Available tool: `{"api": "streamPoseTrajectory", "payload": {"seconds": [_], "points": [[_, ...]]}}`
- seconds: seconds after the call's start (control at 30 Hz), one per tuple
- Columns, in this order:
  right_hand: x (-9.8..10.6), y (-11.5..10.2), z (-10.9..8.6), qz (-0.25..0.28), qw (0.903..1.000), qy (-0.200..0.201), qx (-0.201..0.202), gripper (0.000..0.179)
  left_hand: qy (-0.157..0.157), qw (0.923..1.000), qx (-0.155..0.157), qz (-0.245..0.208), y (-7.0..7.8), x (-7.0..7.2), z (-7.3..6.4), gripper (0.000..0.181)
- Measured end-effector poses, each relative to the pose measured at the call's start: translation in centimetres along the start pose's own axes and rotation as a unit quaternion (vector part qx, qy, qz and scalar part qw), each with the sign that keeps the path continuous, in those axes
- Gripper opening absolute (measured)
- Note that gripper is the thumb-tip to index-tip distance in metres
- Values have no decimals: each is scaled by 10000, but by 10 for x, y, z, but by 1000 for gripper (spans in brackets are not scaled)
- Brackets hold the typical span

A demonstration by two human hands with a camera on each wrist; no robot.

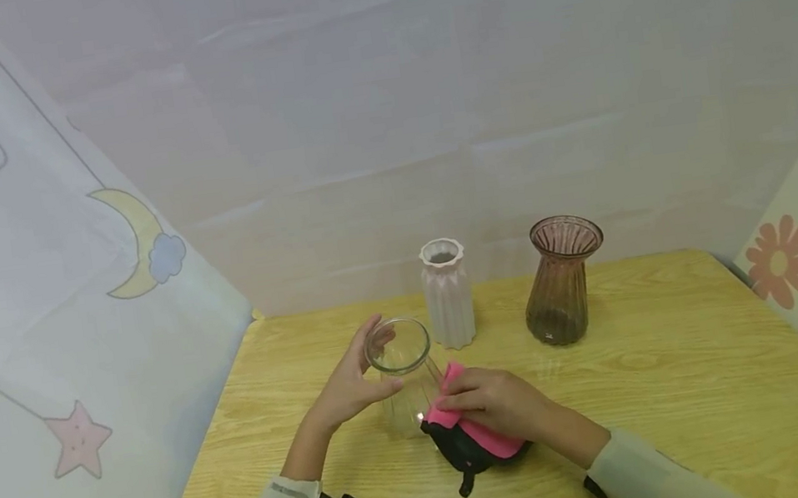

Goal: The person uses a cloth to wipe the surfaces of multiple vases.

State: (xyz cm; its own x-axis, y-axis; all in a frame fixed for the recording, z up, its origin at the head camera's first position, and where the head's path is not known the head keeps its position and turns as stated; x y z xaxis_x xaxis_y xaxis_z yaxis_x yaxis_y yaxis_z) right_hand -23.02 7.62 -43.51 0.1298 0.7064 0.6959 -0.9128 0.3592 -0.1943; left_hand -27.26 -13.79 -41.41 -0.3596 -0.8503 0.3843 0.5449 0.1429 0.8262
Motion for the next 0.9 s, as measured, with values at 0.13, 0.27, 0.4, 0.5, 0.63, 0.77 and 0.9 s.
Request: {"api": "streamPoseTrajectory", "payload": {"seconds": [0.13,0.27,0.4,0.5,0.63,0.77,0.9], "points": [[15,-2,7,-13,9984,553,124,19,594,9954,259,707,3,-6,-5,108],[29,-4,18,84,9941,1044,264,26,1167,9856,480,1127,7,-10,-8,106],[35,-4,26,160,9913,1258,354,24,1437,9801,503,1271,10,-13,-7,100],[34,-3,30,224,9907,1289,373,24,1467,9803,386,1262,12,-14,-6,94],[29,-1,31,354,9901,1307,381,24,1455,9815,279,1214,12,-13,-5,90],[25,2,30,372,9901,1301,364,23,1373,9827,271,1213,10,-12,-6,88],[22,1,29,403,9898,1299,424,23,1237,9829,295,1330,8,-10,-5,87]]}}
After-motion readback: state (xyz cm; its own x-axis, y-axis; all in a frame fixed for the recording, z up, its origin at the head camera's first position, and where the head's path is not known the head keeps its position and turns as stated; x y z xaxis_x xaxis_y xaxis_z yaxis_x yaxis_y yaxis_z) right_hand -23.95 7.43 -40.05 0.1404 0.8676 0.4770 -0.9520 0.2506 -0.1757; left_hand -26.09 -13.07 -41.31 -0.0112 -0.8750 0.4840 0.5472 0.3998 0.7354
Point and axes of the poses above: each hand's wrist, its own z-axis towards the middle knuckle, its own x-axis out of the back of the hand, y = z × x, the point moved 6 cm from there along z, towards the middle knuckle, and after that the axes turned 12 degrees about -x, right-handed, at the moved point
